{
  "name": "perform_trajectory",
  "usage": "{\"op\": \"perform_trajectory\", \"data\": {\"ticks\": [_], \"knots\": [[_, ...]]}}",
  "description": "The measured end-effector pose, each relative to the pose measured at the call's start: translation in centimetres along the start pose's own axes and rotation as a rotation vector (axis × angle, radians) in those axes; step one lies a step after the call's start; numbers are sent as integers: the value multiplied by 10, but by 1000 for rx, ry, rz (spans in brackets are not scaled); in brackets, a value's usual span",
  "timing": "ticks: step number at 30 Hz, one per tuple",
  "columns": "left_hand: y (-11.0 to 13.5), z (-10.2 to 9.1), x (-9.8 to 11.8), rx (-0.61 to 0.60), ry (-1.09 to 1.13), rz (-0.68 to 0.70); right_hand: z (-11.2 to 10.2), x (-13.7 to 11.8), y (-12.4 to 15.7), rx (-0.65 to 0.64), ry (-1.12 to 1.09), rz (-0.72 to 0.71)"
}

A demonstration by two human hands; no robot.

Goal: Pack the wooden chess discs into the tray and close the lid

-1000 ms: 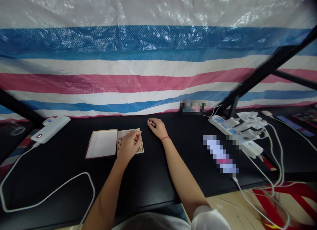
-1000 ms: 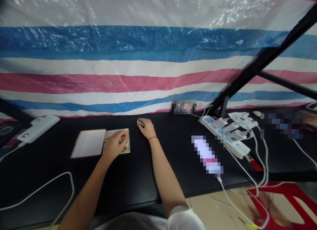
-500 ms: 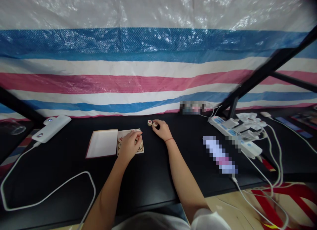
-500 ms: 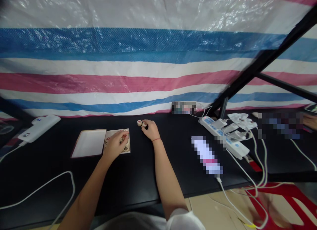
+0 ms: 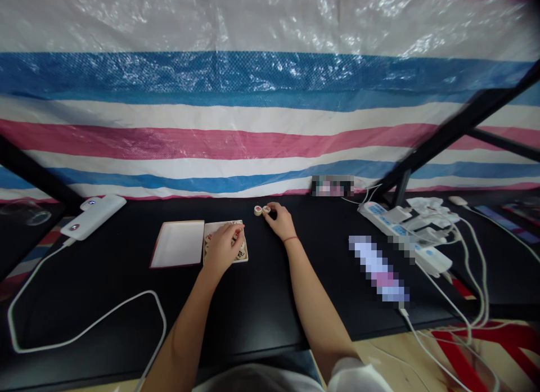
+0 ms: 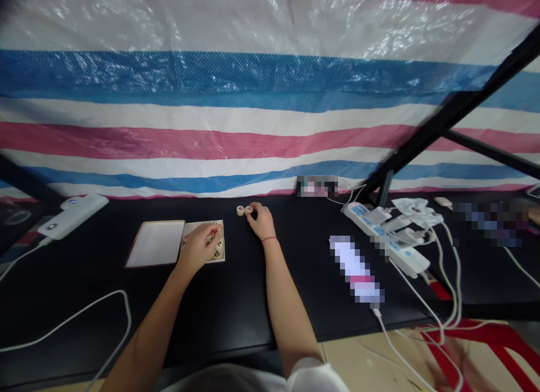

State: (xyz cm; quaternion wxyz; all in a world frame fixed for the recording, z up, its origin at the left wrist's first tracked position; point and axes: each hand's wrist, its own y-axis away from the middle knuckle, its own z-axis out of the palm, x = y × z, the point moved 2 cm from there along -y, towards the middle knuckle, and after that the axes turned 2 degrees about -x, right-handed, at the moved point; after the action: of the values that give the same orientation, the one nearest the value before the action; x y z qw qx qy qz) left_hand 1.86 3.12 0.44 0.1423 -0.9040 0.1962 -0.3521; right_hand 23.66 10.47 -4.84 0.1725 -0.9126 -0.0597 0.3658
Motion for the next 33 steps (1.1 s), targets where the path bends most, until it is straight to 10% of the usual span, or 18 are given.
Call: {"op": "perform_trajectory", "data": {"ticks": [16, 22, 33], "knots": [[-2, -4, -5, -5, -14, -19, -1, -6, -1, 31, 1, -62], [2, -21, -24, 100, -395, -387, -3, -48, 11, 189, -6, -39], [2, -8, -9, 82, -502, -417, 31, -100, 48, -113, -54, 4]]}}
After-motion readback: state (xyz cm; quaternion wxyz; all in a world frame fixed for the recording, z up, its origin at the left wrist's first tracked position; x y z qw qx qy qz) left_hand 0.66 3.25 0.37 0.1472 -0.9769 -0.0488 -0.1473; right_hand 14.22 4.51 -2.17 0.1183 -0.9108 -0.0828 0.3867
